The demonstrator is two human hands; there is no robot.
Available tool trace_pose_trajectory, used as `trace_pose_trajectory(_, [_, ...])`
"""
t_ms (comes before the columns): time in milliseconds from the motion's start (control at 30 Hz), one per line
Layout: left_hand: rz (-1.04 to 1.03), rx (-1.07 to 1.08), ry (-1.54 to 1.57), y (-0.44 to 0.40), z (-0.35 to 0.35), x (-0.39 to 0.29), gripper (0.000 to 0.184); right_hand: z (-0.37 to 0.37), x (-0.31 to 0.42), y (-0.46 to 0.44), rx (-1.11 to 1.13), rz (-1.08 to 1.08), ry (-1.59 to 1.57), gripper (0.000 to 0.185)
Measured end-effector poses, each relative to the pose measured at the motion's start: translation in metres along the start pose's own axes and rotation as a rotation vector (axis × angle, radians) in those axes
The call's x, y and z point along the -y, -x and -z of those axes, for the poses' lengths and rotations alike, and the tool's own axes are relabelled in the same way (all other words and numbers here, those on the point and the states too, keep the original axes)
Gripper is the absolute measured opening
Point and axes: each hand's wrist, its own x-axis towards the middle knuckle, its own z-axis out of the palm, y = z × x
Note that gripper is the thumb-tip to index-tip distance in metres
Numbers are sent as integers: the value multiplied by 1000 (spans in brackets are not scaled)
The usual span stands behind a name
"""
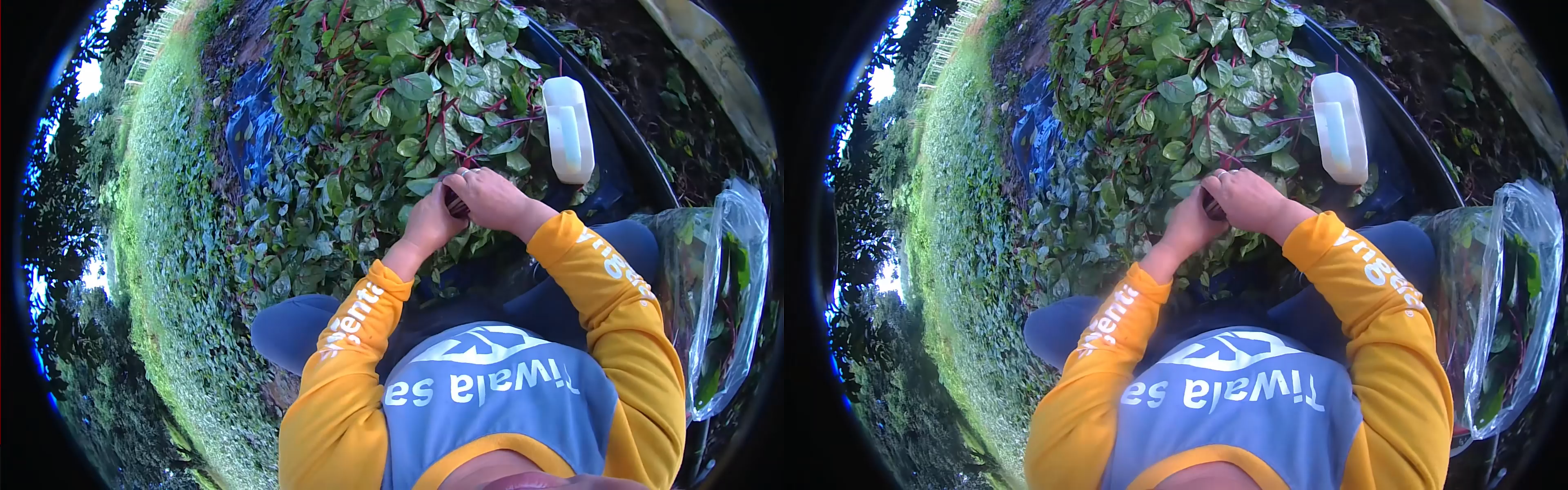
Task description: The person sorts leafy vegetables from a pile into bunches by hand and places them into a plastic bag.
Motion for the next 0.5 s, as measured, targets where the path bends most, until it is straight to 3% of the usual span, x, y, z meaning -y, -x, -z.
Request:
trace_pose_trajectory(67, [79,18,-76,0,-9,6,57,7,4,3,59,-31,-10,55])
trace_pose_trajectory(167, [40,36,-123,7,0,2,54,18,16,6,-8,83,89,67])
trace_pose_trajectory(233, [17,23,-144,12,4,-2,52,12,13,6,-289,214,152,63])
trace_pose_trajectory(300, [-178,8,-93,12,6,3,50,-3,11,8,-166,111,90,54])
trace_pose_trajectory(333, [-183,14,-94,10,9,3,50,0,14,7,23,-43,10,43])
trace_pose_trajectory(367, [-134,162,-25,3,14,4,54,3,15,5,210,-196,-69,34])
trace_pose_trajectory(433, [-99,573,166,-16,47,-7,54,-7,12,8,209,-184,-17,25])
trace_pose_trajectory(500, [-99,803,112,-48,68,4,43,-11,14,13,216,-167,30,17])
